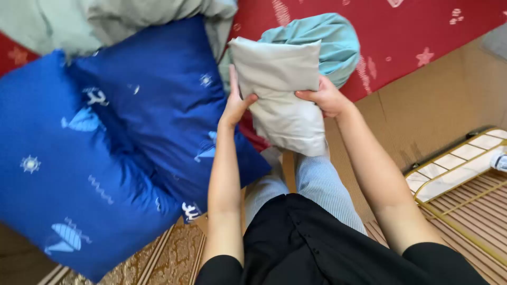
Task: The person folds a light green pillowcase and places it on the bed. They then remove a pillow from a blue pillowcase, fold the blue case, and place it on the bed. Finally, they fold another light green pillowcase and place it on the bed.
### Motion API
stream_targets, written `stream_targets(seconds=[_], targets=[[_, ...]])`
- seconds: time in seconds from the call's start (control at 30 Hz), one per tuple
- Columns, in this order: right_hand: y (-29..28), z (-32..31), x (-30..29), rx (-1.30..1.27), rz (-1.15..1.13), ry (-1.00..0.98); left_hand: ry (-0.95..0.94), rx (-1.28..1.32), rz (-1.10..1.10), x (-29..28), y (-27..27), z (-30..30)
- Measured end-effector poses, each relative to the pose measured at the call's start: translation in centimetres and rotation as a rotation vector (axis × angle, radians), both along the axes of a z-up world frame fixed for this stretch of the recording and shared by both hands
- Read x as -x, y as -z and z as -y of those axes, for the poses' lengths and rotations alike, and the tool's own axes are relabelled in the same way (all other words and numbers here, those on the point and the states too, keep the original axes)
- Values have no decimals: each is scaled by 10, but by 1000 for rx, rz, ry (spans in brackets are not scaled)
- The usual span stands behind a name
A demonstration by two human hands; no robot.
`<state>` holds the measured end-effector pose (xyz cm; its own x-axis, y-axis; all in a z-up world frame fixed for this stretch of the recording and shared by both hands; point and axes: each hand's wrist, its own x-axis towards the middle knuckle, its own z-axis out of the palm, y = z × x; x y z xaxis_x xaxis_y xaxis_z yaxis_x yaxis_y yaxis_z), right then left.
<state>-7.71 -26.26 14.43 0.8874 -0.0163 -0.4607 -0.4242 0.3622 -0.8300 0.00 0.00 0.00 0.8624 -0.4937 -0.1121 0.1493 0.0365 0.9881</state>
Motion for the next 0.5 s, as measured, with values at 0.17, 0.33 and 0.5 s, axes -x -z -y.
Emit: stream_targets(seconds=[0.17, 0.33, 0.5], targets=[[-21, 97, -13, -39, 88, -25, 207, 251, -588, 5, -7, 77], [115, 187, 51, -318, -581, 87, 67, 117, -678, 22, -23, 165], [46, 262, -23, -55, -250, 44, 70, 96, -580, -47, -42, 246]])
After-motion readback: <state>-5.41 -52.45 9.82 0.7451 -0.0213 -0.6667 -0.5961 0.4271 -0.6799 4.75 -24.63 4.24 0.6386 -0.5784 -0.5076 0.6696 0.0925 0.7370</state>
